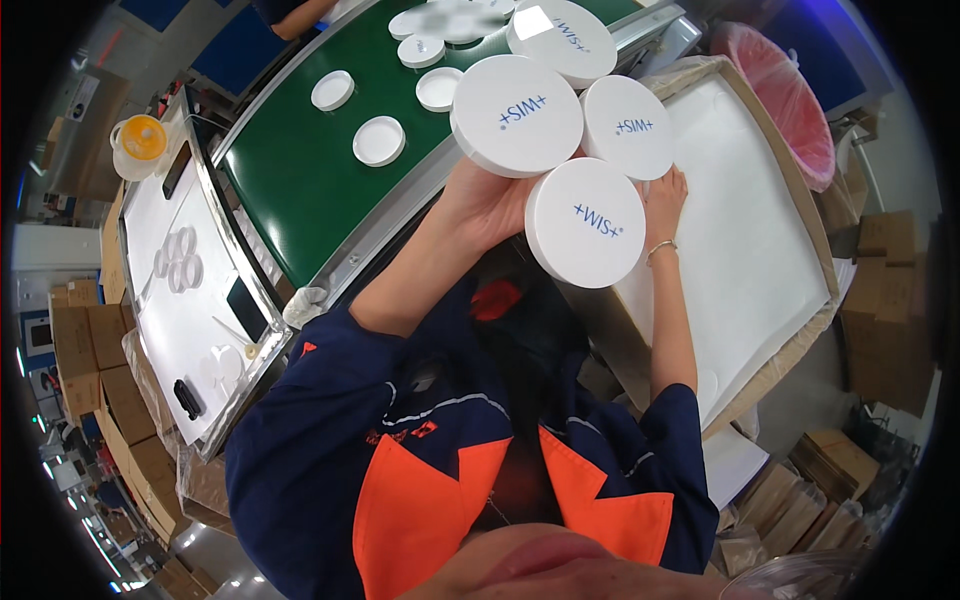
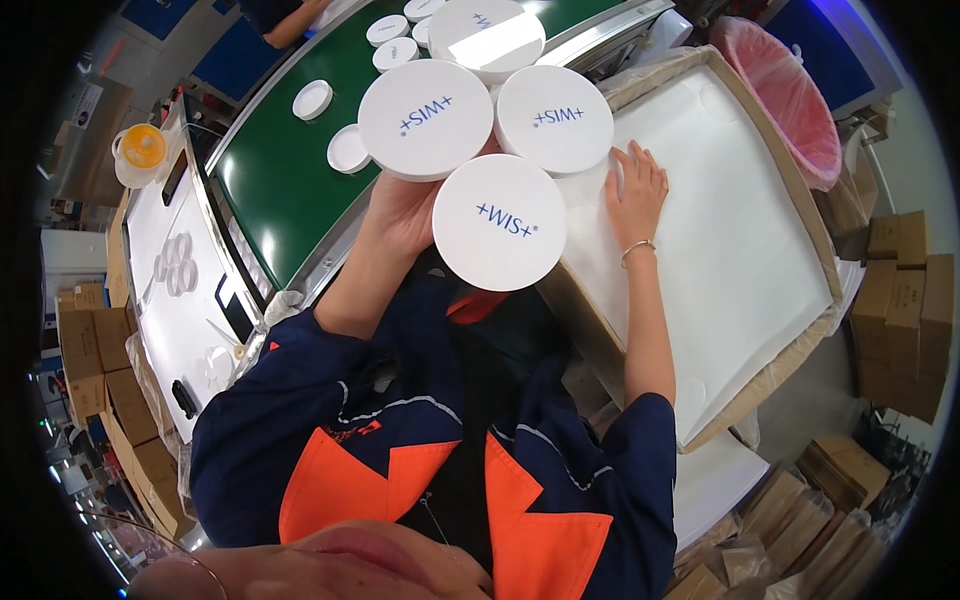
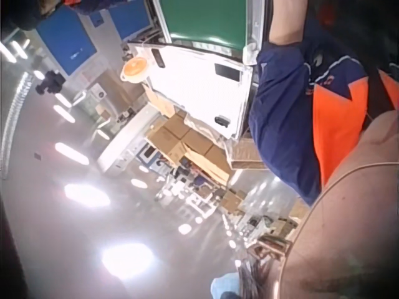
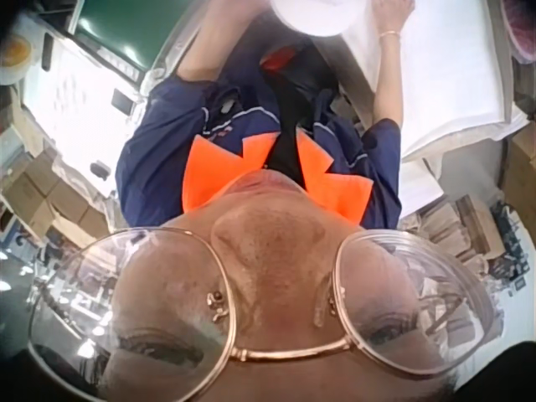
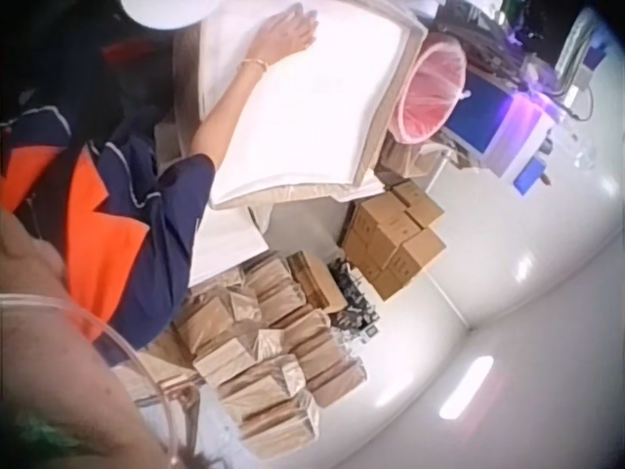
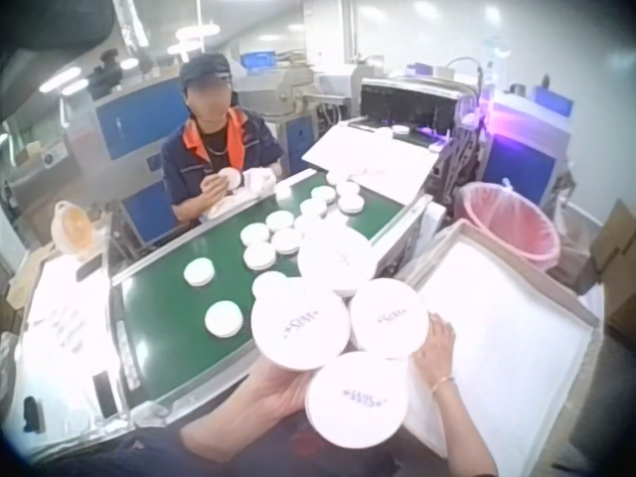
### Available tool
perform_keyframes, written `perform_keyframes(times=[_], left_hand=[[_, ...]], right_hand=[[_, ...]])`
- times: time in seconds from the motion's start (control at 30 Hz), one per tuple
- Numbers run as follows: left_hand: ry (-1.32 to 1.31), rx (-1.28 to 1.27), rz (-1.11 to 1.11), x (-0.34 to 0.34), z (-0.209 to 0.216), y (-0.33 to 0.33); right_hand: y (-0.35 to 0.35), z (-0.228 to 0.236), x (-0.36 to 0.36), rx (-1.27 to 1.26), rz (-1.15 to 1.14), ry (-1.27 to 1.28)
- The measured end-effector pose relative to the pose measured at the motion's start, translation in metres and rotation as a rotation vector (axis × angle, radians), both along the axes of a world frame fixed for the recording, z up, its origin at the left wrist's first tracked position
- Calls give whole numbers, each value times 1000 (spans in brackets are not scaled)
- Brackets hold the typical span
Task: The person takes round plastic lids from a conveyor belt and places them into rows inside a box, inserting foam sheets between layers.
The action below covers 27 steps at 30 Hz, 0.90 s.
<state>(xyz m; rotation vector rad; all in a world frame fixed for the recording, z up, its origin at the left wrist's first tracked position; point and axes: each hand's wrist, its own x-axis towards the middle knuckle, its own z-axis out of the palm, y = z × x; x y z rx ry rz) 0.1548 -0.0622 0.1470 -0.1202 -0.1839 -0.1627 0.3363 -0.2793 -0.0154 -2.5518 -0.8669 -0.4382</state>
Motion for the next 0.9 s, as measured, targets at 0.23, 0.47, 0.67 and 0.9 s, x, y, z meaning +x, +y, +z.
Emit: perform_keyframes(times=[0.23,0.47,0.67,0.9], left_hand=[[-54,857,386,42,-19,-23],[-757,2330,691,95,-88,-74],[-776,2492,622,97,-129,-75],[-223,2698,1043,62,-129,-71]], right_hand=[[-11,4,20,399,122,126],[-66,36,35,1156,-253,334],[-33,76,-5,470,-68,211],[-16,70,-25,-108,-42,346]])
